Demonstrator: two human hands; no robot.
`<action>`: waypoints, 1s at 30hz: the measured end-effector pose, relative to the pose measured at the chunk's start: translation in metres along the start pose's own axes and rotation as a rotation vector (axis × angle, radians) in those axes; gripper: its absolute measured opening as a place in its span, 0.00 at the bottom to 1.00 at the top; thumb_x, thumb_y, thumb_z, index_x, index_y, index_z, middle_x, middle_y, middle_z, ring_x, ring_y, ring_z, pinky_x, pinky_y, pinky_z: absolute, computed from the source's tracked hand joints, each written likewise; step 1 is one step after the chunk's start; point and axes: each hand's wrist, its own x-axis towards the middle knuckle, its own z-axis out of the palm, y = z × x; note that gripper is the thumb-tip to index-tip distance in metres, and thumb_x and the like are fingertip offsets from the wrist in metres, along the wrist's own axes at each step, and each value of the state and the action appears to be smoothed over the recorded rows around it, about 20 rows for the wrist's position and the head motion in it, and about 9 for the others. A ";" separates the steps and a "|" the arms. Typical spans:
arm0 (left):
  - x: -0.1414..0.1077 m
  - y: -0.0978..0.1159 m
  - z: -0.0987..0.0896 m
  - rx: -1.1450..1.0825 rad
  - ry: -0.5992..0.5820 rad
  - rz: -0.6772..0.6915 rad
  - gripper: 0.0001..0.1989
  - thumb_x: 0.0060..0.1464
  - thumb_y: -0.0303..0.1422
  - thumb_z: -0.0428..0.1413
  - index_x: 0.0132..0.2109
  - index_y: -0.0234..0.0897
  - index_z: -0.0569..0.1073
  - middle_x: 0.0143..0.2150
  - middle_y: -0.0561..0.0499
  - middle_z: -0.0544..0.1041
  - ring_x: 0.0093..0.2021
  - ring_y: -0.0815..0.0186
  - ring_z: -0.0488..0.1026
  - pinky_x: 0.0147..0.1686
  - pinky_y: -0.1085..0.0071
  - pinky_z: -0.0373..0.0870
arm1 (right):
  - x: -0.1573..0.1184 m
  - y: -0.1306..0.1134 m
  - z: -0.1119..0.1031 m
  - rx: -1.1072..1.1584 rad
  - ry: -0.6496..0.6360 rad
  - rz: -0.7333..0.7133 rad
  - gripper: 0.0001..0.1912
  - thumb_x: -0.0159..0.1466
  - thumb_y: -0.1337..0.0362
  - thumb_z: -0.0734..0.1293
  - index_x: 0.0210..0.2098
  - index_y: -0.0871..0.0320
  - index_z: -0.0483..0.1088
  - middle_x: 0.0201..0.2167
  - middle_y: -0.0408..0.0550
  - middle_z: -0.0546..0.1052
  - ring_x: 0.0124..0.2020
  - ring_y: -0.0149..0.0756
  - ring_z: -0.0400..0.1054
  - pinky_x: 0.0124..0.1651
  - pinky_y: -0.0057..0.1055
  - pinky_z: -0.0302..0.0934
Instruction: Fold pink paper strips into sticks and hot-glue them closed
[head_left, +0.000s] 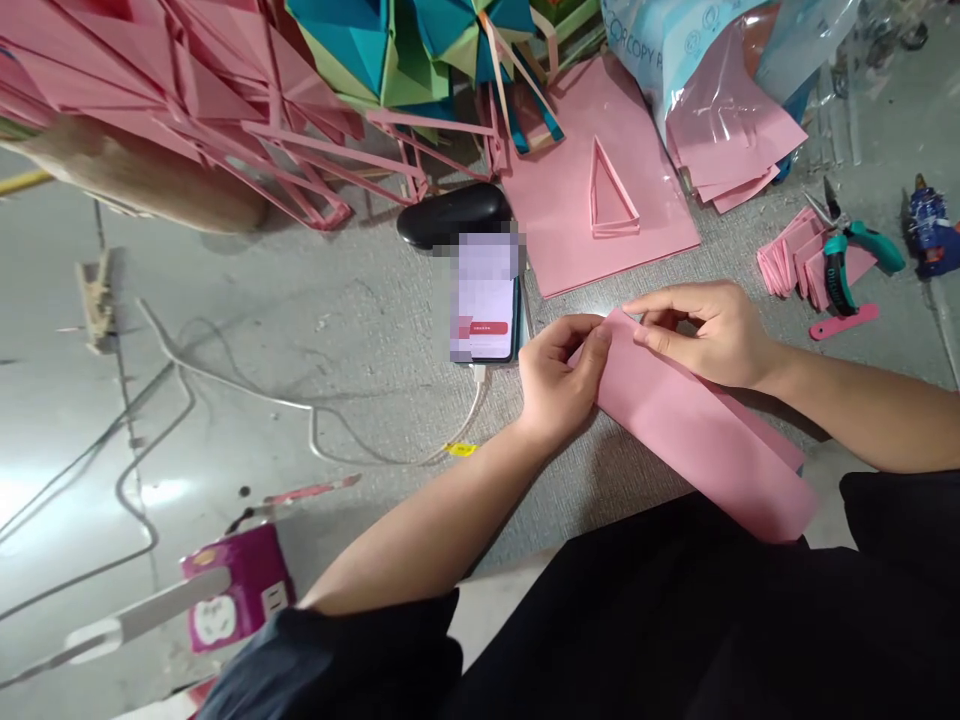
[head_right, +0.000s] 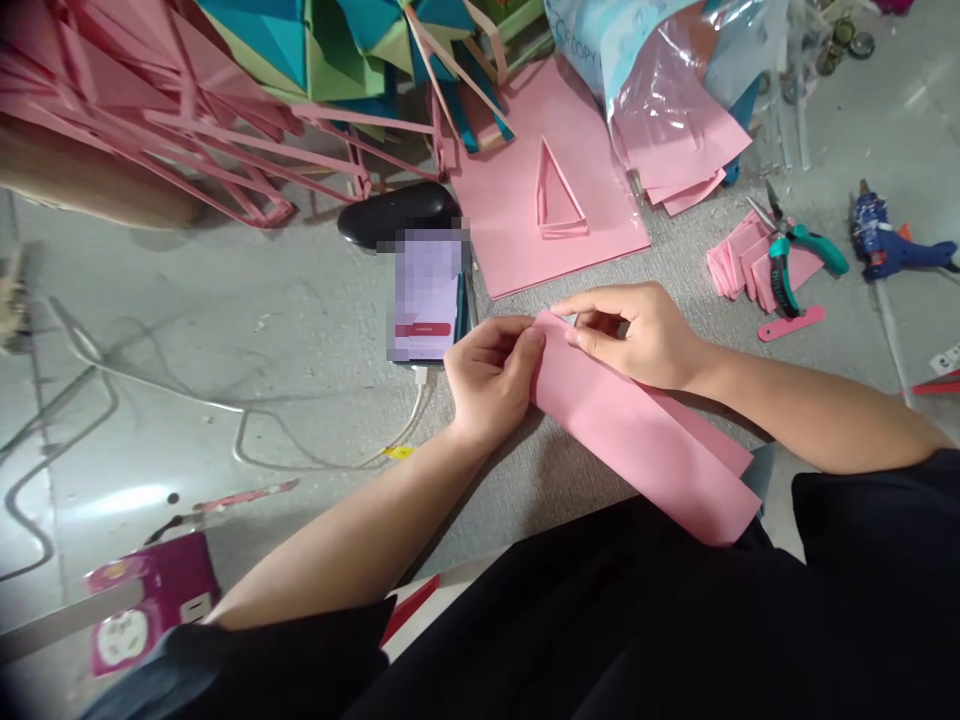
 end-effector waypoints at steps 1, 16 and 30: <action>0.000 0.000 0.000 -0.010 0.009 0.009 0.08 0.68 0.40 0.69 0.44 0.40 0.87 0.37 0.49 0.88 0.35 0.65 0.85 0.36 0.71 0.82 | 0.000 0.000 0.000 -0.008 -0.003 -0.001 0.13 0.72 0.60 0.76 0.54 0.53 0.87 0.35 0.43 0.86 0.33 0.32 0.76 0.39 0.31 0.74; -0.006 0.000 0.000 -0.050 0.081 0.056 0.10 0.68 0.42 0.72 0.49 0.42 0.89 0.38 0.49 0.89 0.36 0.65 0.85 0.39 0.69 0.84 | -0.006 -0.002 0.004 -0.082 -0.006 -0.045 0.15 0.73 0.60 0.74 0.56 0.53 0.86 0.38 0.44 0.88 0.35 0.34 0.80 0.42 0.32 0.78; -0.006 -0.004 -0.001 -0.039 0.142 0.041 0.16 0.69 0.50 0.70 0.49 0.42 0.89 0.40 0.48 0.90 0.36 0.65 0.85 0.39 0.67 0.84 | -0.008 -0.008 0.001 -0.023 -0.036 -0.049 0.12 0.76 0.60 0.72 0.55 0.49 0.85 0.37 0.42 0.86 0.34 0.34 0.78 0.42 0.33 0.77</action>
